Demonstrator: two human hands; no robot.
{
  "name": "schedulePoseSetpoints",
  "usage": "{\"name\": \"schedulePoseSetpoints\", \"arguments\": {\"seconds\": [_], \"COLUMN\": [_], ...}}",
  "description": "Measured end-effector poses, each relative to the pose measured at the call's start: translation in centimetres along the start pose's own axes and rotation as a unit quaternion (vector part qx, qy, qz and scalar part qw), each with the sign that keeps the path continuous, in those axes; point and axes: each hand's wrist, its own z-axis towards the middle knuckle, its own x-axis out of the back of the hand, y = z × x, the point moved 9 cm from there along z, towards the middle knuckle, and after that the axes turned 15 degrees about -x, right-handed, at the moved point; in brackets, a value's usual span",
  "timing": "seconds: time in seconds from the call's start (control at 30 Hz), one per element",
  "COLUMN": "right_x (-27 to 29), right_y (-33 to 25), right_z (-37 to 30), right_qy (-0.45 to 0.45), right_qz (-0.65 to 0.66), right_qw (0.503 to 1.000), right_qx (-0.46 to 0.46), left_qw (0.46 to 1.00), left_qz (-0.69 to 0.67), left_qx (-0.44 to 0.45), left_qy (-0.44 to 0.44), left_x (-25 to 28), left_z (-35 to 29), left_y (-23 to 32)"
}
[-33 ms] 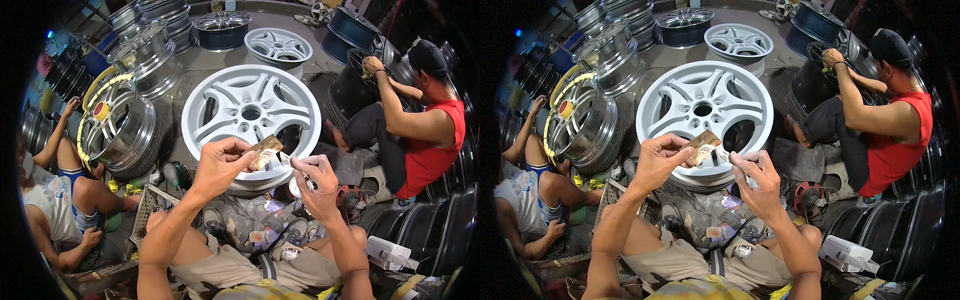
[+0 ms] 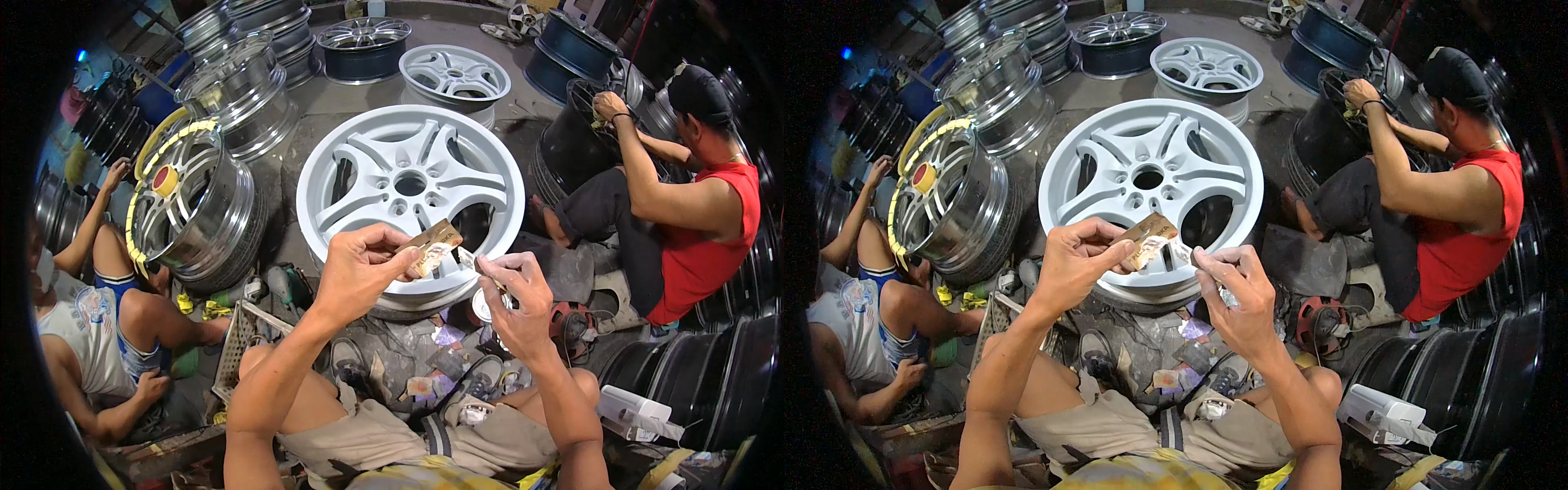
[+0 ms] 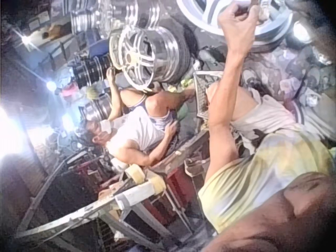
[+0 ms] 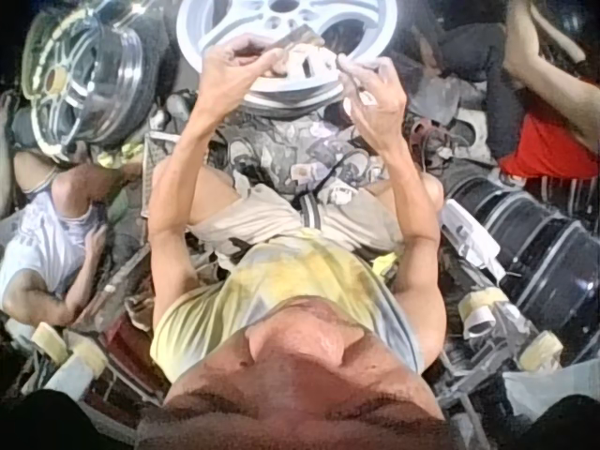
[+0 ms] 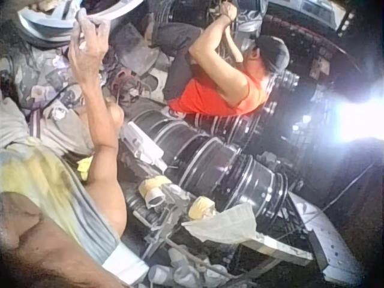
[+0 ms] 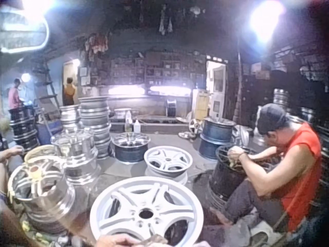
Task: The person sits on the floor and uses a putty knife to apply filler to a silver wheel rim, smoothing it into the surface. They repeatedly dip the tool into a container to gather more filler and continue applying it to different areas of the rim.
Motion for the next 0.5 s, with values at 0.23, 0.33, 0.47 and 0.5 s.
{"name": "schedulePoseSetpoints", "arguments": {"seconds": [0.23, 0.33, 0.47, 0.5], "right_x": [0.04, -0.13, -0.33, -0.3], "right_y": [-0.18, 0.06, 0.41, 0.45], "right_z": [0.21, 0.09, -0.07, -0.03], "right_qy": [0.007, 0.0, -0.02, -0.021], "right_qz": [-0.02, -0.023, -0.013, -0.005], "right_qw": [1.0, 1.0, 1.0, 1.0], "right_qx": [0.014, 0.015, -0.009, -0.011], "left_qw": [1.0, 1.0, 1.0, 1.0], "left_qz": [0.013, 0.012, 0.013, 0.012], "left_qx": [0.005, 0.005, 0.005, 0.004], "left_qy": [-0.013, -0.015, -0.014, -0.013], "left_x": [-0.33, -0.32, -0.12, -0.07], "left_z": [-0.09, -0.13, -0.11, -0.11], "left_y": [-0.21, -0.44, -0.43, -0.37]}}
